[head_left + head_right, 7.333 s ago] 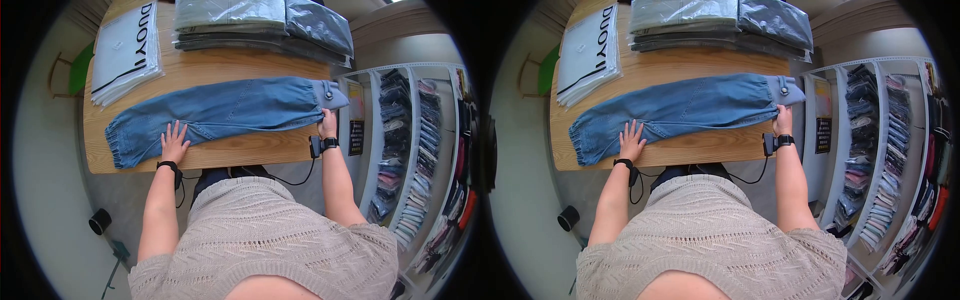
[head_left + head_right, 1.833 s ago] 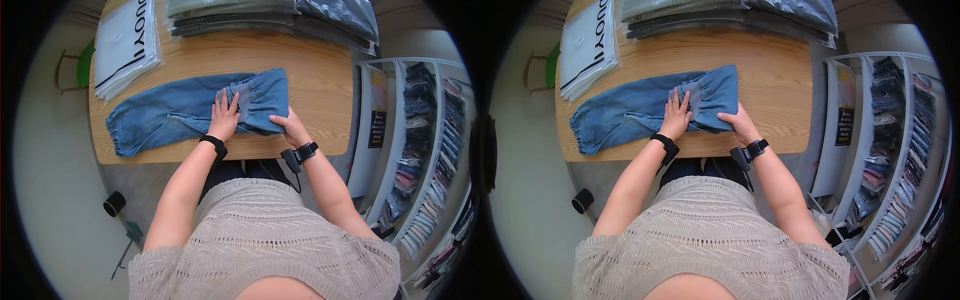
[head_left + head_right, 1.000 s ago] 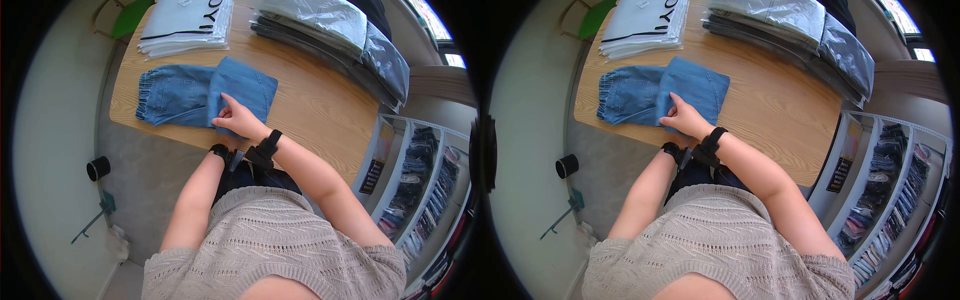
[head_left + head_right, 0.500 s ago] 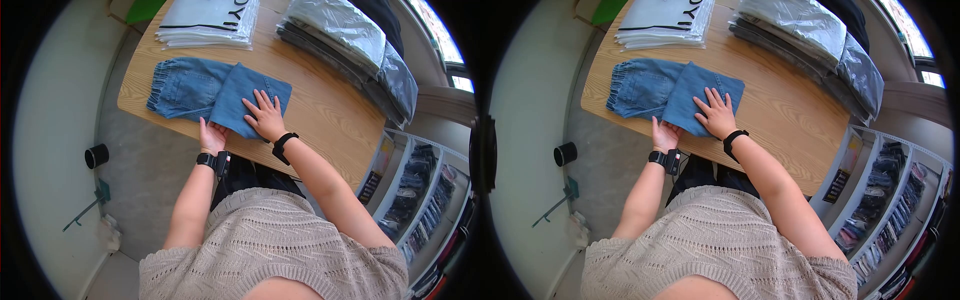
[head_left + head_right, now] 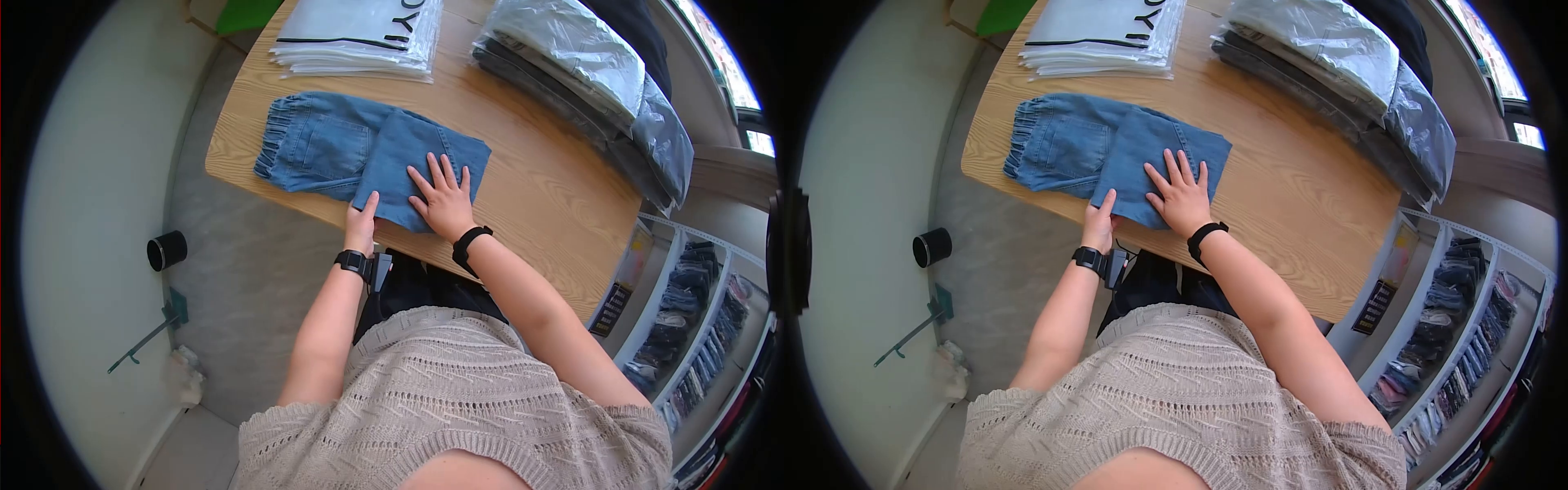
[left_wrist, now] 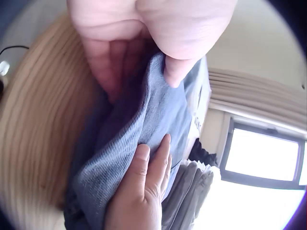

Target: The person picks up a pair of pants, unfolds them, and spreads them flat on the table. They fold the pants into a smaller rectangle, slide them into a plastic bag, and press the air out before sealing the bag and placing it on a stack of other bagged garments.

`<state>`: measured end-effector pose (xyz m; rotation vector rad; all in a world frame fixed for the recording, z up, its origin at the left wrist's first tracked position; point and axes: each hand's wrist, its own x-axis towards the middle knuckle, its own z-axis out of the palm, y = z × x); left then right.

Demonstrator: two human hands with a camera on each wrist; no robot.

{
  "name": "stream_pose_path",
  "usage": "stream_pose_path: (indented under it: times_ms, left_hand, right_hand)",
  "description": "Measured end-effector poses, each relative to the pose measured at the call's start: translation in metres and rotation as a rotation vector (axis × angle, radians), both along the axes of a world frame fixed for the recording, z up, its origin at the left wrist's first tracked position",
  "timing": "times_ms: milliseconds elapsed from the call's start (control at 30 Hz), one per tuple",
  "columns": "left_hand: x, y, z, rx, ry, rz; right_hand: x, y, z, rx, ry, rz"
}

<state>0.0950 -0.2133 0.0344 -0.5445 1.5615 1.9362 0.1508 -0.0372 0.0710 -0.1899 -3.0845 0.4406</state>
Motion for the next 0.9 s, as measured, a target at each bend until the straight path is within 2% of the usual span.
stream_pose_path:
  times_ms: [33,100,133,200,233,300,333,400,433,467,567,633,667,733,800,867,900]
  left_hand:
    - [-0.006,-0.009,0.001,-0.007,0.003,-0.005]
    - [-0.022,-0.028,0.004,-0.364,0.356,0.055]
    - [-0.028,-0.034,0.022,-0.598,0.544,0.012]
    - [-0.051,-0.058,0.024,-0.966,1.185,-0.269]
    - [-0.059,-0.060,0.027,-0.961,1.188,-0.271]
    - [-0.069,-0.060,0.033,-0.638,1.020,-0.628]
    - [-0.069,-0.054,0.037,-0.631,1.018,-0.630]
    - [-0.067,-0.031,0.041,-0.476,0.576,-0.728]
    - [-0.064,-0.023,0.031,-0.530,0.563,-0.719]
    - [-0.063,-0.017,0.018,-0.686,0.678,-0.762]
    - [-0.060,-0.005,0.002,-0.573,0.621,-0.712]
    - [-0.061,0.001,-0.002,-0.261,0.598,-0.510]
    - [-0.061,0.004,-0.003,-0.260,0.595,-0.513]
    - [-0.060,0.006,-0.005,-0.436,0.547,-0.455]
    - [-0.060,0.010,-0.004,-0.480,0.534,-0.452]
    - [-0.063,0.006,-0.004,-0.529,0.516,-0.445]
    - [-0.065,0.002,-0.007,-0.520,0.535,-0.452]
  right_hand:
    - [0.000,-0.001,0.000,0.010,-0.010,-0.005]
    - [-0.002,-0.002,0.002,0.014,-0.013,-0.012]
    - [-0.007,-0.002,0.005,0.014,-0.009,-0.017]
    - [-0.015,-0.001,0.010,-0.070,-0.011,-0.107]
    - [-0.022,0.004,0.014,-0.075,0.072,-0.170]
    - [-0.038,0.023,0.013,-0.025,0.143,-0.249]
    - [-0.044,0.033,0.005,-0.024,0.147,-0.291]
    - [-0.054,0.047,-0.008,-0.014,0.181,-0.352]
    - [-0.056,0.053,-0.012,-0.021,0.122,-0.377]
    - [-0.057,0.057,-0.016,-0.028,0.064,-0.402]
    - [-0.060,0.062,-0.019,-0.096,0.081,-0.399]
    - [-0.064,0.064,-0.018,-0.154,0.065,-0.411]
    - [-0.063,0.064,-0.018,-0.175,0.039,-0.439]
    - [-0.062,0.059,-0.010,-0.200,0.005,-0.470]
    - [-0.066,0.049,-0.001,0.012,0.173,-0.448]
    - [-0.059,0.020,0.029,-0.023,0.217,-0.245]
    - [-0.052,0.004,0.034,-0.047,0.133,-0.155]
